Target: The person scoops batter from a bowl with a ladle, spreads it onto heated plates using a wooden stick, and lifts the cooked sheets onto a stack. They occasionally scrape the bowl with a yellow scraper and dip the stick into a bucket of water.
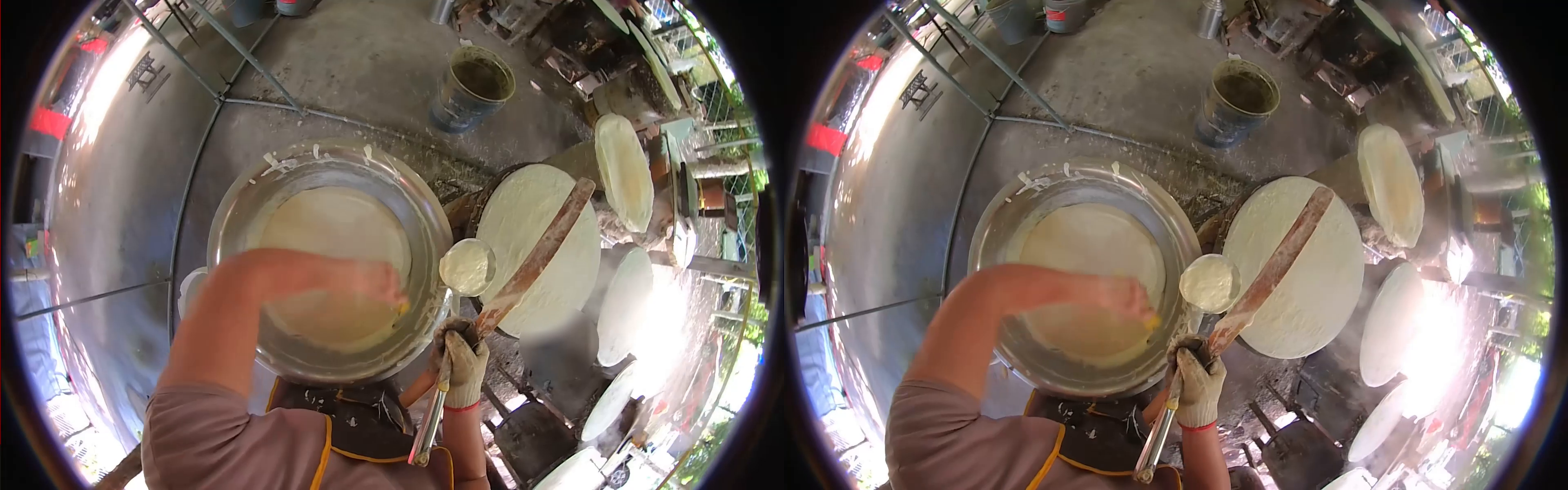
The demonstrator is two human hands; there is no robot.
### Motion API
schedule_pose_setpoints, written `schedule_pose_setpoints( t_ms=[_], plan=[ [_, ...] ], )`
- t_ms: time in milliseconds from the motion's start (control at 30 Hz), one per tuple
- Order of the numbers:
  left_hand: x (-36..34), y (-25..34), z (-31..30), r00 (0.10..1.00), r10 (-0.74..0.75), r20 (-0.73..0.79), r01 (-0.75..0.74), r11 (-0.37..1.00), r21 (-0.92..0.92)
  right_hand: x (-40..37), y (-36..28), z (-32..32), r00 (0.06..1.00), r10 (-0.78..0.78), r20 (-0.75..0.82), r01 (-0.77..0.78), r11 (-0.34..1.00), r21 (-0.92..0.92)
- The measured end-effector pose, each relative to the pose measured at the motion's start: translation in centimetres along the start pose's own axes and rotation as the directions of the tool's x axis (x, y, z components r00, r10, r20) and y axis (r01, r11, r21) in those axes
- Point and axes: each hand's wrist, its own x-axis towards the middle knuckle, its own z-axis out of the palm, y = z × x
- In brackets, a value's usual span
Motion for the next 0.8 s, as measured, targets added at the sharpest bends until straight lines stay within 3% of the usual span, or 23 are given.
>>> schedule_pose_setpoints(
  t_ms=[67,100,167,200,233,333,367,467,500,600,700,800],
  plan=[
    [-0.1,-5.7,-4.7,0.962,-0.195,0.192,0.228,0.958,-0.171,0.0,0.0,0.1,1.000,0.010,-0.029,-0.009,1.000,0.016],
    [-0.4,-9.8,-2.9,0.867,-0.416,0.274,0.484,0.834,-0.265,0.0,0.1,0.4,0.999,0.024,-0.041,-0.023,0.999,0.025],
    [-2.1,-12.8,-10.2,0.589,-0.782,0.204,0.805,0.546,-0.231,0.2,0.5,0.9,0.998,0.041,-0.056,-0.038,0.998,0.045],
    [-3.8,-15.2,-10.6,0.787,-0.592,0.174,0.590,0.804,0.068,0.2,0.8,1.2,0.997,0.044,-0.062,-0.041,0.998,0.056],
    [-6.8,-17.0,-10.5,0.910,-0.348,0.227,0.258,0.902,0.346,0.2,1.0,1.2,0.996,0.055,-0.069,-0.050,0.997,0.066],
    [-16.3,-13.6,-10.0,0.733,-0.658,0.174,0.548,0.722,0.422,0.2,1.6,0.8,0.993,0.105,-0.049,-0.101,0.992,0.080],
    [-19.4,-11.9,-8.8,0.590,-0.787,0.183,0.669,0.602,0.436,0.2,1.6,1.1,0.993,0.105,-0.061,-0.101,0.992,0.075],
    [-25.3,-3.6,-5.6,0.310,-0.930,0.197,0.833,0.366,0.414,-0.2,0.4,1.5,0.993,0.116,0.035,-0.115,0.993,-0.014],
    [-26.0,-0.7,-4.9,0.191,-0.956,0.222,0.883,0.266,0.387,-0.3,0.3,1.7,0.995,0.064,0.076,-0.062,0.998,-0.025],
    [-26.9,5.1,-1.6,-0.019,-0.945,0.327,0.967,0.066,0.248,-1.0,-0.7,1.9,0.992,0.071,0.103,-0.067,0.997,-0.039],
    [-24.6,9.8,-0.2,-0.249,-0.878,0.410,0.968,-0.223,0.112,-1.5,-1.4,1.4,0.990,0.060,0.131,-0.052,0.997,-0.061],
    [-21.9,15.0,2.5,-0.300,-0.825,0.479,0.948,-0.313,0.055,-1.6,-1.4,0.2,0.986,0.111,0.124,-0.109,0.994,-0.025]
  ],
)
